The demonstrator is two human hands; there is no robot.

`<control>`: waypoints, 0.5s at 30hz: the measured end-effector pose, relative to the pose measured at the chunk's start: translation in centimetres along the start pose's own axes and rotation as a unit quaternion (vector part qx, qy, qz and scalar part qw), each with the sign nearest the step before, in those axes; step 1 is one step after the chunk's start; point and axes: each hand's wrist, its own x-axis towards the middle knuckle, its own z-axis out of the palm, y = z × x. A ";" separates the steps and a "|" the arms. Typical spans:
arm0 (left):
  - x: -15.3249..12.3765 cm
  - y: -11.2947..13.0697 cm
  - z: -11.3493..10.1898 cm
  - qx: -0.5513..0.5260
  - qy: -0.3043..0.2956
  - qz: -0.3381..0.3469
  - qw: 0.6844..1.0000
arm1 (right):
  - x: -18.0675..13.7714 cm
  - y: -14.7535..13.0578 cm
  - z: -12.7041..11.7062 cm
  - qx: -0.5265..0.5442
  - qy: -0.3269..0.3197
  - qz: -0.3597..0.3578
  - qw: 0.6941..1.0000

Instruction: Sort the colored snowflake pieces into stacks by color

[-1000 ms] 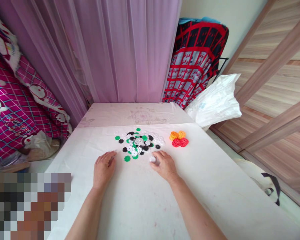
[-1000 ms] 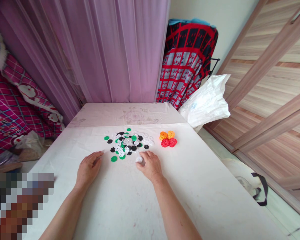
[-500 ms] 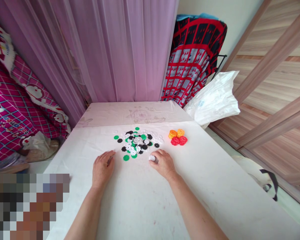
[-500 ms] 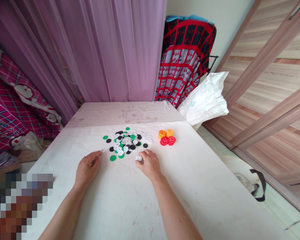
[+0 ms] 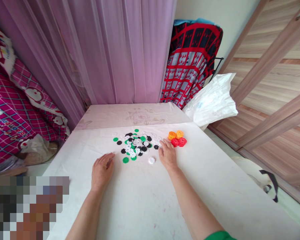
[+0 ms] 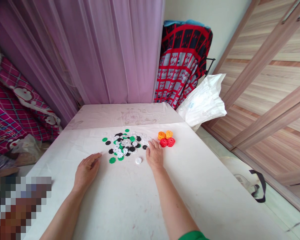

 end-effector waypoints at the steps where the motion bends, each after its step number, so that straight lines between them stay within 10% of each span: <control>1: 0.0 0.0 0.0 0.000 -0.001 0.000 1.000 | 0.5 0.0 0.2 -0.018 -0.017 -0.002 1.000; 9: 0.0 0.1 -0.3 0.000 -0.003 -0.004 1.000 | 2.6 -1.4 1.2 -0.004 -0.134 -0.076 0.988; 15: 0.0 0.3 -0.4 0.000 -0.003 -0.007 1.000 | 1.6 0.0 1.1 0.114 -0.038 -0.070 0.990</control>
